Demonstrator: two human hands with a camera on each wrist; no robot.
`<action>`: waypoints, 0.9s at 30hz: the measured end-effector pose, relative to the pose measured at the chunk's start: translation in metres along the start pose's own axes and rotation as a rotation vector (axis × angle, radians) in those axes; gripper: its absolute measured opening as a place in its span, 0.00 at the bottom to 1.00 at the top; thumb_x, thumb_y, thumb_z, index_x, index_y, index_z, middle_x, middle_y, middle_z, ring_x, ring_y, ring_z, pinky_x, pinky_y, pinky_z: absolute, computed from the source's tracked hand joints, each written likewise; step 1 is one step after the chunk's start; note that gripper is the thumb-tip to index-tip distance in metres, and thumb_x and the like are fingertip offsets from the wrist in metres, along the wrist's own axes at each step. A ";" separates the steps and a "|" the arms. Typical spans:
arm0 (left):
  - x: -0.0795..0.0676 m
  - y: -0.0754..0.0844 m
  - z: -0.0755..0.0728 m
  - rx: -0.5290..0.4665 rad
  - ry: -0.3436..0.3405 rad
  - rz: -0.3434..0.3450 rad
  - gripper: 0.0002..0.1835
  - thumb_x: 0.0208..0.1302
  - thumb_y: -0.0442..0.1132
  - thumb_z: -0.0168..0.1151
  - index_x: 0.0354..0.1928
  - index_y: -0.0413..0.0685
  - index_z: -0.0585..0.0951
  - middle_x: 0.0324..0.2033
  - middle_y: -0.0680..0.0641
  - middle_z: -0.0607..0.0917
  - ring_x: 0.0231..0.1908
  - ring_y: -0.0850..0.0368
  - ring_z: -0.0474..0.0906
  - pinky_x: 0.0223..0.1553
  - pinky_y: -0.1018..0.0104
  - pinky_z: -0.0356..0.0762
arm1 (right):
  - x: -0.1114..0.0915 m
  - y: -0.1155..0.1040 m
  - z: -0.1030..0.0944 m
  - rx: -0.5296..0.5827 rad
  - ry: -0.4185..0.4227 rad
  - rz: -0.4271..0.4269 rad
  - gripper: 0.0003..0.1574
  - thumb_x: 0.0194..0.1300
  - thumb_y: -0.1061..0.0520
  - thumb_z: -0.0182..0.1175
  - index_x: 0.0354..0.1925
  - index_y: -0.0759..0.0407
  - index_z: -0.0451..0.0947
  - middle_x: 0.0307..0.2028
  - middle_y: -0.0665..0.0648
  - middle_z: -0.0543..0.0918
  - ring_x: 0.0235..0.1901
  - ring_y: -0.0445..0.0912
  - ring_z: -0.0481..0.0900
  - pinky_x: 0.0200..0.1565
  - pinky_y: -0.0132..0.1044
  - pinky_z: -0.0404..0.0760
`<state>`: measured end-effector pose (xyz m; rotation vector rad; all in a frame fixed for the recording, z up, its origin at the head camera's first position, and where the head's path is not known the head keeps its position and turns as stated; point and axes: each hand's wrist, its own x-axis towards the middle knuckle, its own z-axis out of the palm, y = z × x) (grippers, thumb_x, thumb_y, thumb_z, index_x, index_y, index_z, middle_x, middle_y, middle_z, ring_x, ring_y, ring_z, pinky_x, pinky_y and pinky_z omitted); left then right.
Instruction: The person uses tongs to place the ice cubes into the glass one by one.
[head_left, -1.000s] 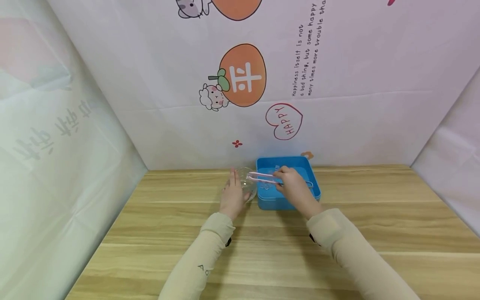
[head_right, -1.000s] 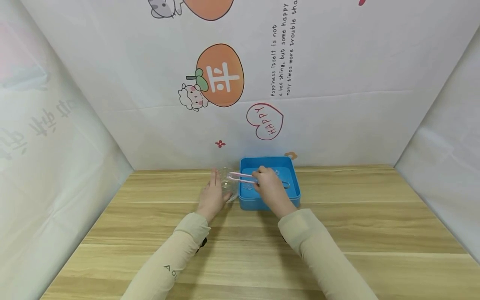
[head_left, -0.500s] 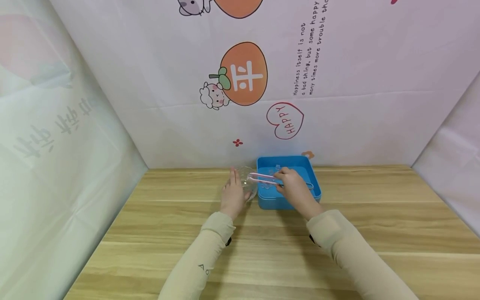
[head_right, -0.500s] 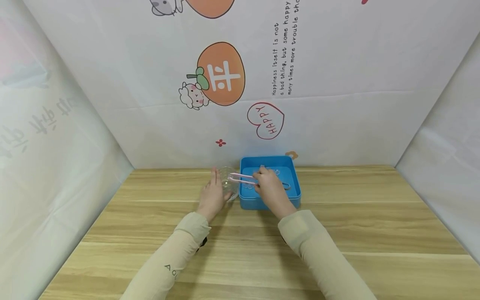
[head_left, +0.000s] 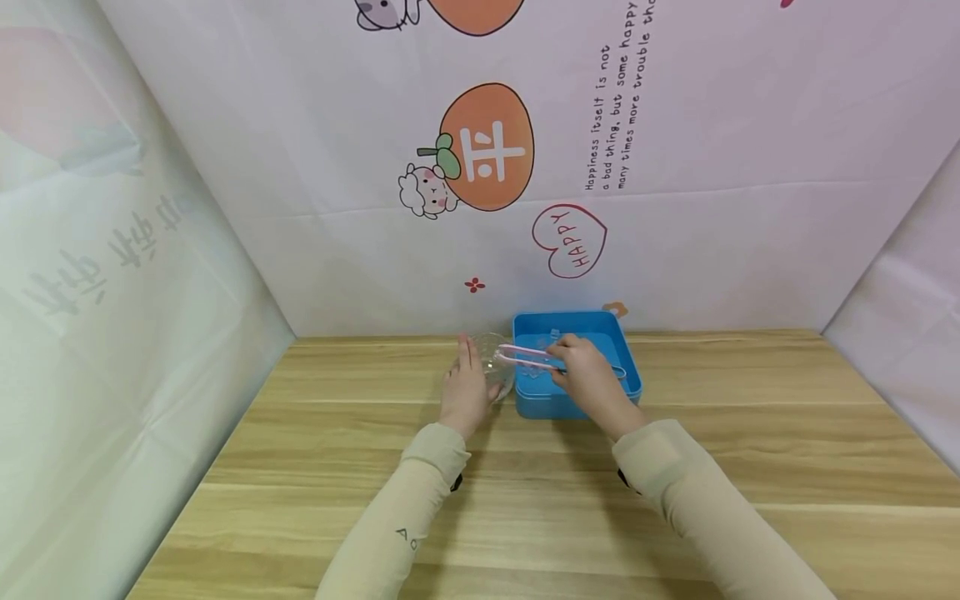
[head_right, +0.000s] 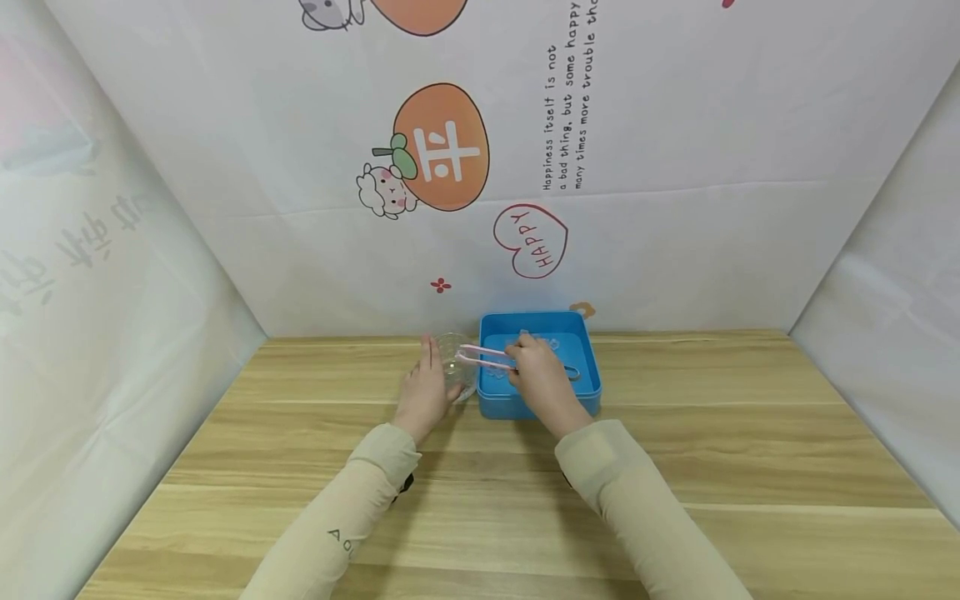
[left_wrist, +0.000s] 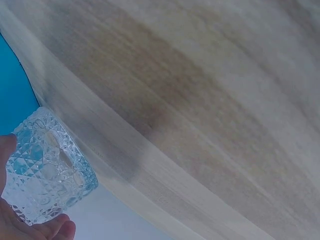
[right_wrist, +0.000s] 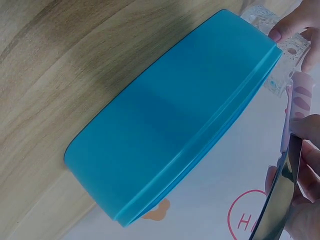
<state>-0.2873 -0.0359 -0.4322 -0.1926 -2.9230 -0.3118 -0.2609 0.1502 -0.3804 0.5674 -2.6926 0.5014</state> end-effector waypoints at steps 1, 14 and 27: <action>0.000 0.000 0.000 0.001 -0.002 0.001 0.50 0.61 0.55 0.62 0.73 0.33 0.50 0.74 0.37 0.52 0.61 0.44 0.72 0.60 0.53 0.73 | 0.000 0.000 0.000 0.001 0.001 0.002 0.19 0.55 0.62 0.69 0.46 0.68 0.82 0.42 0.63 0.82 0.42 0.55 0.80 0.42 0.43 0.84; 0.000 0.000 -0.001 -0.041 -0.016 -0.005 0.49 0.62 0.54 0.62 0.73 0.33 0.49 0.75 0.38 0.50 0.63 0.44 0.70 0.61 0.52 0.72 | 0.000 0.002 -0.003 0.026 0.016 0.075 0.22 0.56 0.62 0.68 0.49 0.70 0.80 0.45 0.66 0.81 0.43 0.56 0.80 0.43 0.45 0.84; 0.000 -0.001 -0.001 -0.027 -0.019 -0.003 0.49 0.62 0.54 0.62 0.73 0.33 0.49 0.74 0.38 0.51 0.62 0.44 0.71 0.60 0.53 0.73 | -0.002 0.019 -0.001 -0.019 0.011 0.153 0.23 0.58 0.61 0.67 0.51 0.70 0.79 0.46 0.67 0.80 0.45 0.59 0.79 0.44 0.47 0.83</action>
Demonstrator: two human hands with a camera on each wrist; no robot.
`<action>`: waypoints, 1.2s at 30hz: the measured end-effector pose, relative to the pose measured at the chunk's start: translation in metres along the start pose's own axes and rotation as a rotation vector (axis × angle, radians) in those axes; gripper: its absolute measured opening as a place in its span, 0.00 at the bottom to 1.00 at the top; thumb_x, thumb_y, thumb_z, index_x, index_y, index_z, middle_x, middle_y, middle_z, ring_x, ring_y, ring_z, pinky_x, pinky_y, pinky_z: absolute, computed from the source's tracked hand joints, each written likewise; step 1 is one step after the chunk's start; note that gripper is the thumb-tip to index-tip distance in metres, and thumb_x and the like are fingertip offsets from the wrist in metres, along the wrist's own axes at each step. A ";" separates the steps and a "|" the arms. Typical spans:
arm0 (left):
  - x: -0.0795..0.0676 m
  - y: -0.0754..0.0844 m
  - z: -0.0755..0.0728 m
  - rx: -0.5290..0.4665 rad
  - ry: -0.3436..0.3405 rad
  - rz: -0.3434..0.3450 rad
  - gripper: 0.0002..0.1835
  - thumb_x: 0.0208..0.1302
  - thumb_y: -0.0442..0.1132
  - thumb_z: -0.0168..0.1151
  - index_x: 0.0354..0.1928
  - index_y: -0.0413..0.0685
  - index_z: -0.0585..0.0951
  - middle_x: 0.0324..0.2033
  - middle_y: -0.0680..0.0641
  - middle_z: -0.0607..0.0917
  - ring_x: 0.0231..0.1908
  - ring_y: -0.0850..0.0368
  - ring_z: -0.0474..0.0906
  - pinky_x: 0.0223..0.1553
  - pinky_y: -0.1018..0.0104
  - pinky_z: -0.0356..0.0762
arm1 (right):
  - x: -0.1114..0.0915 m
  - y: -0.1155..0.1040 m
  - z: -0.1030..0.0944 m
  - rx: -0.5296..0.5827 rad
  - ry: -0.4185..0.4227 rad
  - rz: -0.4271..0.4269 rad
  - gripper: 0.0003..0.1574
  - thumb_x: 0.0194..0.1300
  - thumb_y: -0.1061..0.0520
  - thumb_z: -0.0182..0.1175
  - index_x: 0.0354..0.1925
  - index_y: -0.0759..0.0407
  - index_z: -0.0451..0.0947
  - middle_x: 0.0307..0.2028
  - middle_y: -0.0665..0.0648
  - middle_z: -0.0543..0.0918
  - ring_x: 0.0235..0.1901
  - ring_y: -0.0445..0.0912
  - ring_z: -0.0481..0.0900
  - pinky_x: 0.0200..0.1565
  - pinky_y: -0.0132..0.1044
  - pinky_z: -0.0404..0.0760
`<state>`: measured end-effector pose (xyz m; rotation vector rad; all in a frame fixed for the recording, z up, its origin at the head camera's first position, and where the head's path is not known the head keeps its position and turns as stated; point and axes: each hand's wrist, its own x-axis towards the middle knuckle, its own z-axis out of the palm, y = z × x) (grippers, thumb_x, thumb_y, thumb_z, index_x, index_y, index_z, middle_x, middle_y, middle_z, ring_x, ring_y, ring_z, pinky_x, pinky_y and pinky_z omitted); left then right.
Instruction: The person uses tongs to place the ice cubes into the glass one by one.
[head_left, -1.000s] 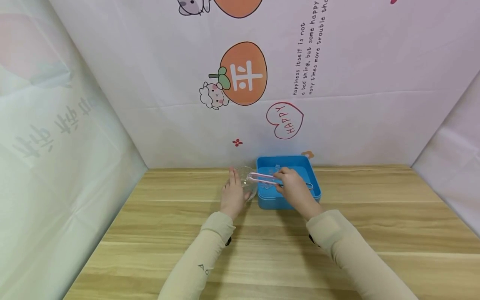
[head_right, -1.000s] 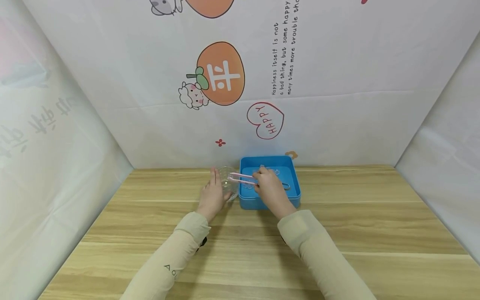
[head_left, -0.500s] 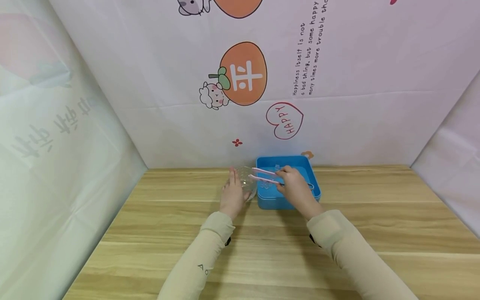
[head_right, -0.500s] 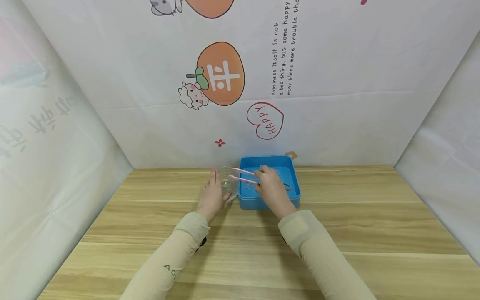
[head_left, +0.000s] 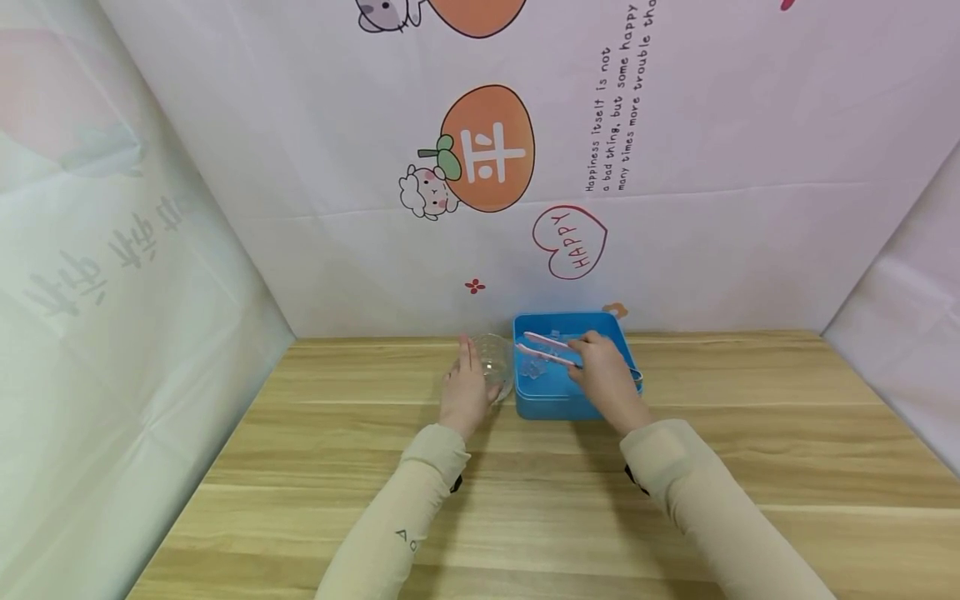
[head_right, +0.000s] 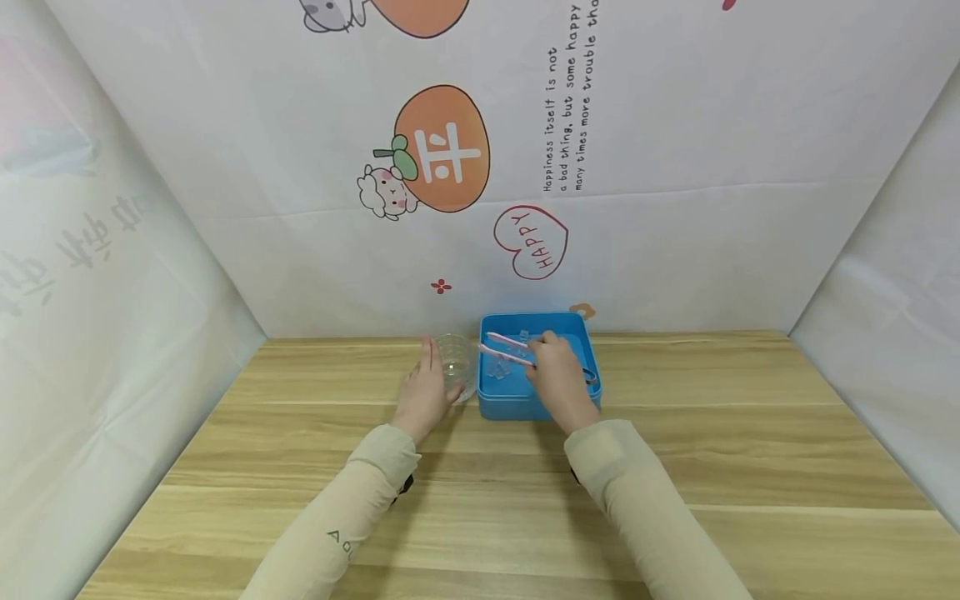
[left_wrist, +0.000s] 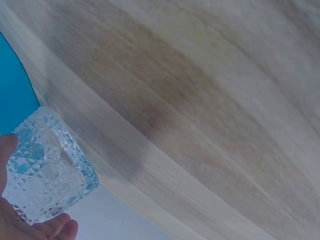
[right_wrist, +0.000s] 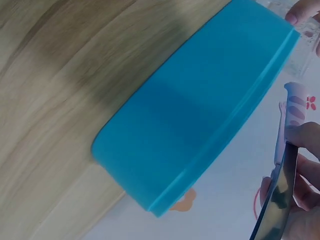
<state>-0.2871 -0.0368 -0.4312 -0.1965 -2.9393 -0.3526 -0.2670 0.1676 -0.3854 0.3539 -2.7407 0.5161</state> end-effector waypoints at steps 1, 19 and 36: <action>0.000 0.000 0.000 -0.001 0.003 0.001 0.49 0.62 0.54 0.62 0.73 0.33 0.49 0.74 0.38 0.51 0.62 0.44 0.71 0.60 0.53 0.73 | 0.000 0.001 0.000 -0.007 -0.003 0.001 0.23 0.58 0.61 0.67 0.51 0.71 0.79 0.46 0.67 0.81 0.44 0.59 0.79 0.44 0.48 0.83; 0.000 0.001 0.001 -0.006 0.002 0.000 0.49 0.63 0.53 0.61 0.73 0.33 0.48 0.75 0.38 0.50 0.63 0.44 0.70 0.61 0.52 0.72 | 0.002 0.013 0.012 -0.079 -0.183 0.035 0.16 0.58 0.64 0.66 0.45 0.70 0.83 0.49 0.71 0.80 0.48 0.63 0.79 0.48 0.50 0.82; 0.002 0.000 0.003 0.023 0.006 0.003 0.49 0.63 0.55 0.60 0.73 0.34 0.49 0.75 0.39 0.50 0.62 0.45 0.72 0.59 0.54 0.75 | 0.009 0.003 0.014 -0.108 -0.242 0.094 0.15 0.60 0.63 0.64 0.45 0.70 0.82 0.49 0.71 0.80 0.47 0.63 0.78 0.47 0.50 0.83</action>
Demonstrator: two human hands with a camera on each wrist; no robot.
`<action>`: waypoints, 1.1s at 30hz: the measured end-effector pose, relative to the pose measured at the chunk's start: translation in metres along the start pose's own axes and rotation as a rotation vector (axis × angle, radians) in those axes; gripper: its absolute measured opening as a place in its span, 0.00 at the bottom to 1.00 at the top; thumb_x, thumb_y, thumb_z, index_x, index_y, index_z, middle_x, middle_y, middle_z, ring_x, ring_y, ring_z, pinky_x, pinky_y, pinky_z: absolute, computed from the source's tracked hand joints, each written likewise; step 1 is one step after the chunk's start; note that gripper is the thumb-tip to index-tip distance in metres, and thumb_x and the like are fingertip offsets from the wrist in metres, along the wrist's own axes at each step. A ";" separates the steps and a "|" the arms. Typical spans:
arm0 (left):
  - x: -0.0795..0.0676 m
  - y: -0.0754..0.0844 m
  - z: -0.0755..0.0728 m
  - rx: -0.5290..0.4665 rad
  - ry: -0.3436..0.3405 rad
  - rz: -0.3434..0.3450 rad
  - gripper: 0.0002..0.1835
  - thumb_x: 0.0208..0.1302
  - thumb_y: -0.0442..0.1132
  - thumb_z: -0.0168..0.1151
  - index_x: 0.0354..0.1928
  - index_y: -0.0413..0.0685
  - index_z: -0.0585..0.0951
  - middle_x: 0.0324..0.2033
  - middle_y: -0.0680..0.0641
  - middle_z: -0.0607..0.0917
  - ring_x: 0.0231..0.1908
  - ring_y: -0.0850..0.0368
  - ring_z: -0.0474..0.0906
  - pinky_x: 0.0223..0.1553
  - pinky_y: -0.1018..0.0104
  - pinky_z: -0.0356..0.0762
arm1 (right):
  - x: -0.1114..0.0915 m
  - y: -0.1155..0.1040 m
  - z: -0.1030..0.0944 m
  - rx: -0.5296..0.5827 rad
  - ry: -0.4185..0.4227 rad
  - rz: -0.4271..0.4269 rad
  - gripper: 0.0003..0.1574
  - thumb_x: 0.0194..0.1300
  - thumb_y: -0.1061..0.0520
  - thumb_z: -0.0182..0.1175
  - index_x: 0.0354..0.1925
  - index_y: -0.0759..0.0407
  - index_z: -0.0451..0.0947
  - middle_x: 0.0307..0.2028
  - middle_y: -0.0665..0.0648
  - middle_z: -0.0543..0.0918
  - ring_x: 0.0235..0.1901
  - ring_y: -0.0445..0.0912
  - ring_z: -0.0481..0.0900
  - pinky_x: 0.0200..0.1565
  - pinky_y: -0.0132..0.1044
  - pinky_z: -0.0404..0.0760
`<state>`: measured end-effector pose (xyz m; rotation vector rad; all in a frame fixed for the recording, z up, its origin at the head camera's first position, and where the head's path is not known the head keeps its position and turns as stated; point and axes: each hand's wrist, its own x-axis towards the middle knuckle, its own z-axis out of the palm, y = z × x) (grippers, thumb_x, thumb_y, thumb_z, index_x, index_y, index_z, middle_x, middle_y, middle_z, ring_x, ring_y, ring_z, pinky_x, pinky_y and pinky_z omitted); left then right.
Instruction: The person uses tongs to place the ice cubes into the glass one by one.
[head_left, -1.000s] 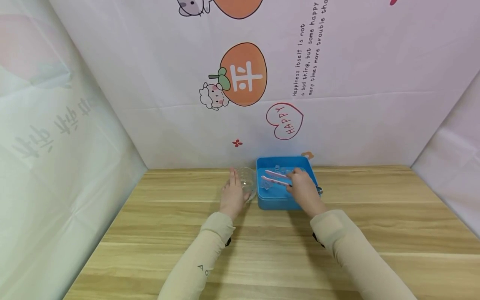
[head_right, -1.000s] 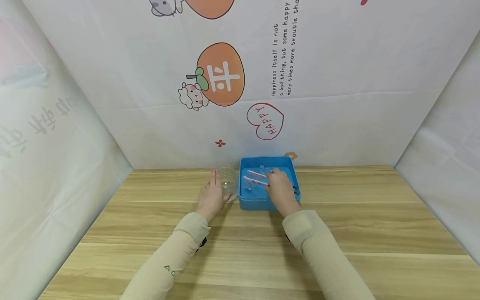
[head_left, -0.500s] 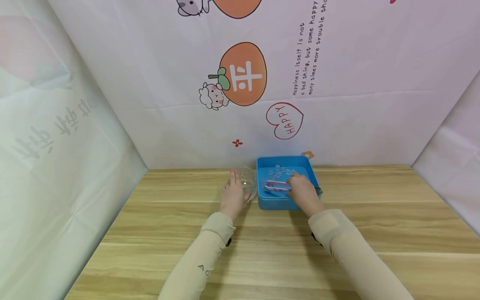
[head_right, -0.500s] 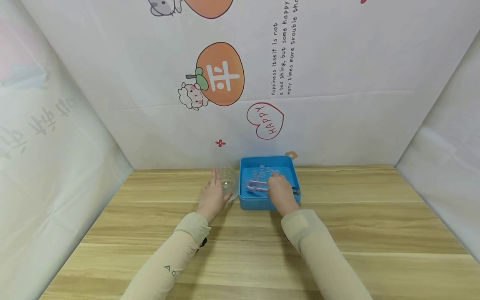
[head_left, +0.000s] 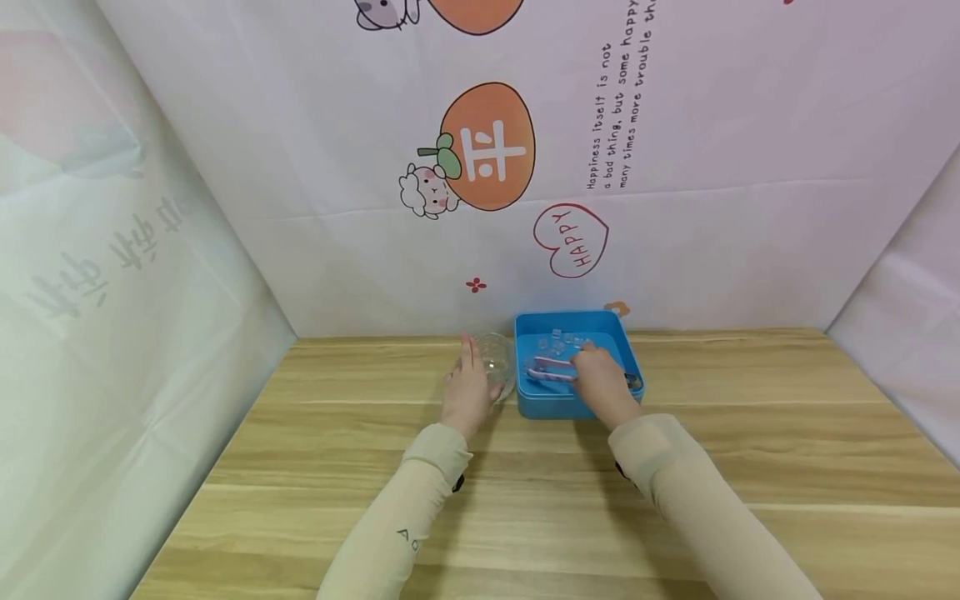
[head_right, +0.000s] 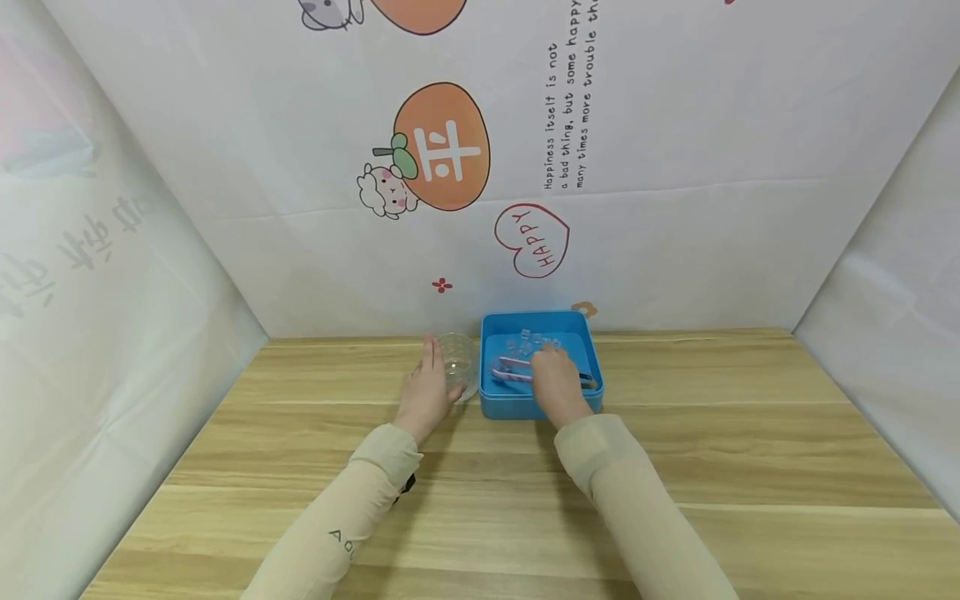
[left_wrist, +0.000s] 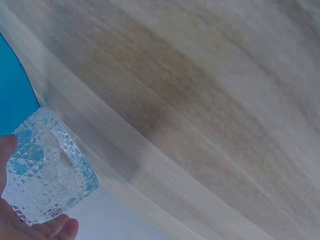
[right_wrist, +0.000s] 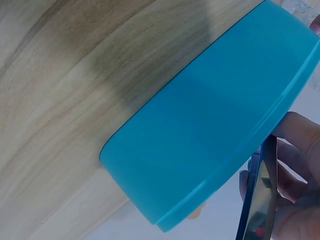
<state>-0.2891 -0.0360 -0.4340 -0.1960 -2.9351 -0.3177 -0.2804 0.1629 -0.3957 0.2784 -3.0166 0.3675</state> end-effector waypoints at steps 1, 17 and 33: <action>0.000 0.000 0.000 0.003 0.000 -0.001 0.49 0.63 0.55 0.60 0.73 0.34 0.49 0.75 0.39 0.50 0.62 0.46 0.72 0.59 0.54 0.75 | 0.000 -0.001 0.000 -0.002 -0.004 0.003 0.15 0.60 0.63 0.64 0.45 0.69 0.82 0.50 0.71 0.80 0.48 0.63 0.78 0.47 0.49 0.83; -0.001 -0.001 0.000 -0.015 -0.004 -0.004 0.48 0.64 0.55 0.60 0.73 0.34 0.48 0.75 0.38 0.49 0.62 0.45 0.71 0.59 0.53 0.74 | 0.001 0.000 0.003 0.029 -0.013 0.033 0.11 0.60 0.65 0.62 0.42 0.70 0.83 0.53 0.71 0.80 0.46 0.62 0.79 0.45 0.49 0.83; -0.002 0.000 -0.001 -0.047 -0.018 -0.013 0.49 0.64 0.53 0.60 0.74 0.35 0.47 0.76 0.40 0.46 0.64 0.44 0.69 0.60 0.52 0.73 | -0.004 0.013 -0.001 0.061 0.009 0.050 0.16 0.57 0.66 0.65 0.45 0.71 0.82 0.46 0.69 0.81 0.46 0.61 0.79 0.45 0.49 0.83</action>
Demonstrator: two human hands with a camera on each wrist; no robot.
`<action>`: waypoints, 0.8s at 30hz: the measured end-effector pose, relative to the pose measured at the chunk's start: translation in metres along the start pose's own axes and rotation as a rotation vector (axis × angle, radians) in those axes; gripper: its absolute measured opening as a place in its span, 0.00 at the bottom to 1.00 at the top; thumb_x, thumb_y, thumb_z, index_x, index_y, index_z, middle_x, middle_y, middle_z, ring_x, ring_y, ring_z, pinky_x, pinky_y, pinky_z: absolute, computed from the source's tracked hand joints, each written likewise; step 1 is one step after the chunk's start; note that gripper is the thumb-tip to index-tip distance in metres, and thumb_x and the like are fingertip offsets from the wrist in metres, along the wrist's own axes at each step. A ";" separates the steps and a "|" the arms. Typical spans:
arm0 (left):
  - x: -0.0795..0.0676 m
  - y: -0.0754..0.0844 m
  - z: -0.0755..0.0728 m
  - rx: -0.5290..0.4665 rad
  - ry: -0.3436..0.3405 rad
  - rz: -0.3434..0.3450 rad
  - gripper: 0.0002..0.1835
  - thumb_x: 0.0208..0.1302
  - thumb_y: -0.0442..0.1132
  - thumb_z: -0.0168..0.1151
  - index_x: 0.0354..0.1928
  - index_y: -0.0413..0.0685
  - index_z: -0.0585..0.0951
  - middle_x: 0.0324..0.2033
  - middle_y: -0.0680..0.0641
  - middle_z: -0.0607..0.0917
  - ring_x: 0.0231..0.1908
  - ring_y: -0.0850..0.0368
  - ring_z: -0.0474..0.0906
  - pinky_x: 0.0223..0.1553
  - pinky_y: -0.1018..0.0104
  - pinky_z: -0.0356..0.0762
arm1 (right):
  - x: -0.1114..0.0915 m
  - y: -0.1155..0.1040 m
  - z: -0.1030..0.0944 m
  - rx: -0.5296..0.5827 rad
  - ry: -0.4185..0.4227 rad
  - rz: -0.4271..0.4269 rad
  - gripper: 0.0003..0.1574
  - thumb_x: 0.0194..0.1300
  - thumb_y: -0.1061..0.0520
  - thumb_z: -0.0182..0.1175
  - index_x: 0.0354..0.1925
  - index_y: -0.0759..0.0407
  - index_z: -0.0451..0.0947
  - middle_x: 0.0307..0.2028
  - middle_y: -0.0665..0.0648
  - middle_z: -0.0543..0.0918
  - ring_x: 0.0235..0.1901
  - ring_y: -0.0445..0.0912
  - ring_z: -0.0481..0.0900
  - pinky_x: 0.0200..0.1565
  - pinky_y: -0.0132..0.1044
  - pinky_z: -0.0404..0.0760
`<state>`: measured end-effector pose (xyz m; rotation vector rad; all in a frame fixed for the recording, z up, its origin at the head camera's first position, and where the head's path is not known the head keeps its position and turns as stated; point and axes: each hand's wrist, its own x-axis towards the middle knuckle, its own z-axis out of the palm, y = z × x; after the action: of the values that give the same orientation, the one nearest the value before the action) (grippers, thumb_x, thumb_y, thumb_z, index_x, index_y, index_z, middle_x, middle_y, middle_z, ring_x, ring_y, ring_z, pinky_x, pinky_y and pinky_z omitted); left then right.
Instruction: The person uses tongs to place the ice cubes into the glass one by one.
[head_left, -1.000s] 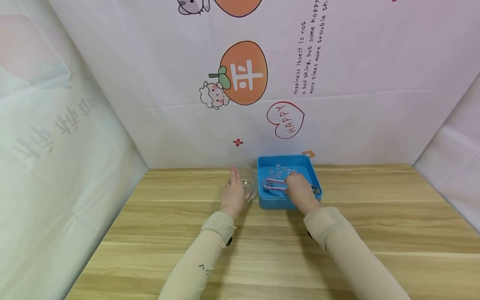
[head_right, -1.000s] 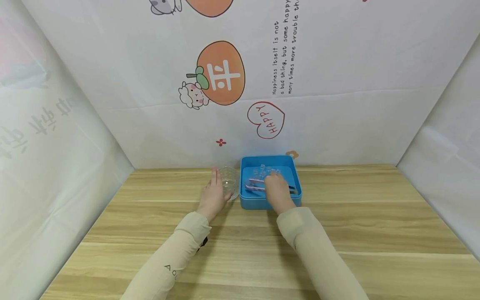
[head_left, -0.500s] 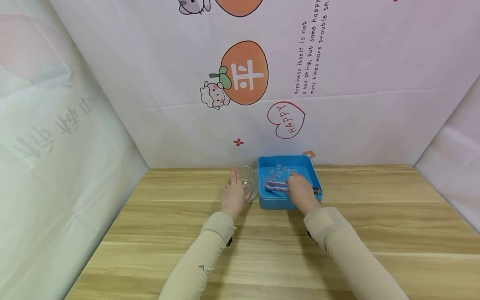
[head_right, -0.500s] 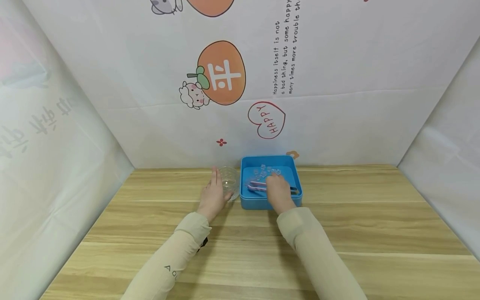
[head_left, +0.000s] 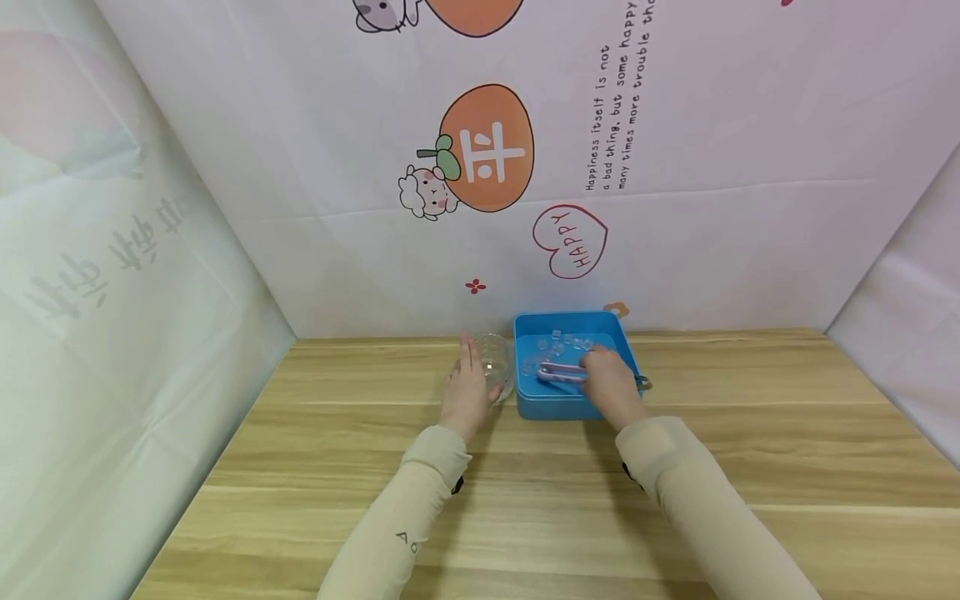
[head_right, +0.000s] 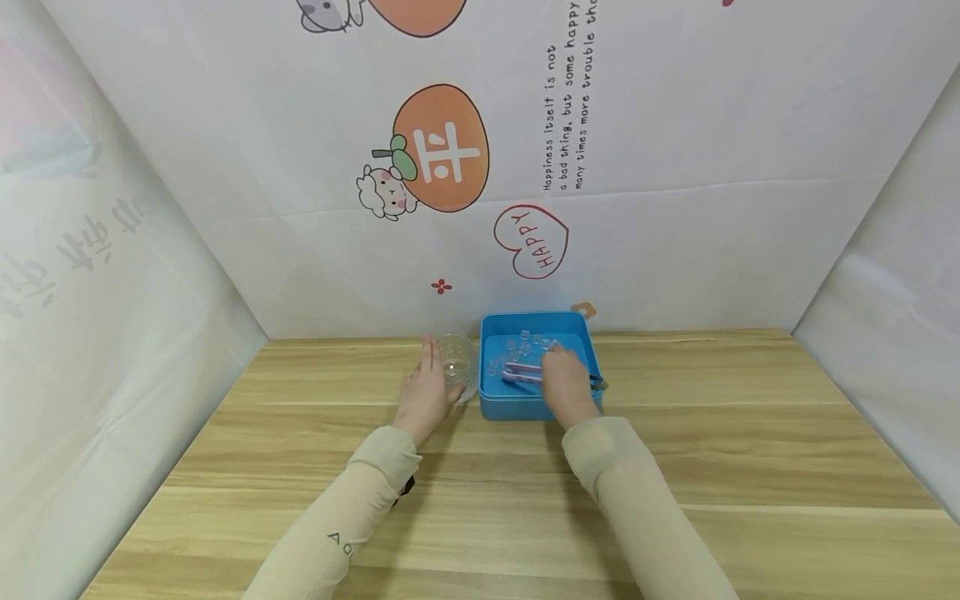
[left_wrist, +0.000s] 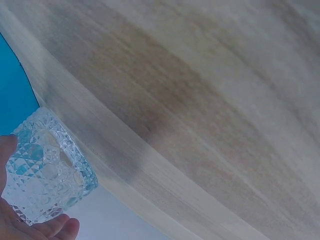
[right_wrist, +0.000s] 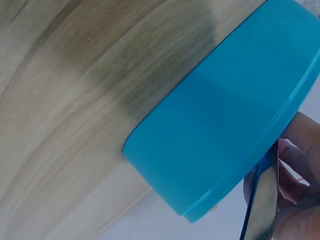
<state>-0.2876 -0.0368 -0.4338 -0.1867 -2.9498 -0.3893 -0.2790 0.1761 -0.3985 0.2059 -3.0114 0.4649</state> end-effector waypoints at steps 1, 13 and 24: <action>0.000 0.000 0.000 0.001 0.001 0.001 0.49 0.64 0.53 0.60 0.74 0.35 0.47 0.76 0.39 0.46 0.64 0.44 0.69 0.60 0.52 0.73 | 0.000 0.001 0.000 0.003 0.003 -0.001 0.16 0.57 0.66 0.65 0.45 0.71 0.82 0.45 0.68 0.81 0.46 0.61 0.79 0.45 0.49 0.83; -0.001 0.001 -0.001 -0.020 -0.011 -0.005 0.48 0.64 0.53 0.60 0.74 0.35 0.46 0.76 0.40 0.46 0.65 0.44 0.68 0.61 0.51 0.73 | -0.006 0.016 -0.003 0.035 0.112 -0.049 0.18 0.59 0.65 0.64 0.48 0.72 0.80 0.43 0.69 0.80 0.43 0.60 0.79 0.44 0.49 0.83; -0.002 0.002 -0.002 -0.013 -0.004 0.005 0.48 0.64 0.53 0.60 0.74 0.34 0.47 0.75 0.39 0.47 0.64 0.43 0.69 0.60 0.51 0.73 | -0.010 0.025 -0.003 0.056 0.350 -0.171 0.20 0.56 0.66 0.67 0.47 0.73 0.80 0.41 0.69 0.80 0.40 0.59 0.80 0.41 0.48 0.83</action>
<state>-0.2846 -0.0352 -0.4320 -0.1961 -2.9514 -0.4078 -0.2725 0.2017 -0.4045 0.3428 -2.6159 0.5096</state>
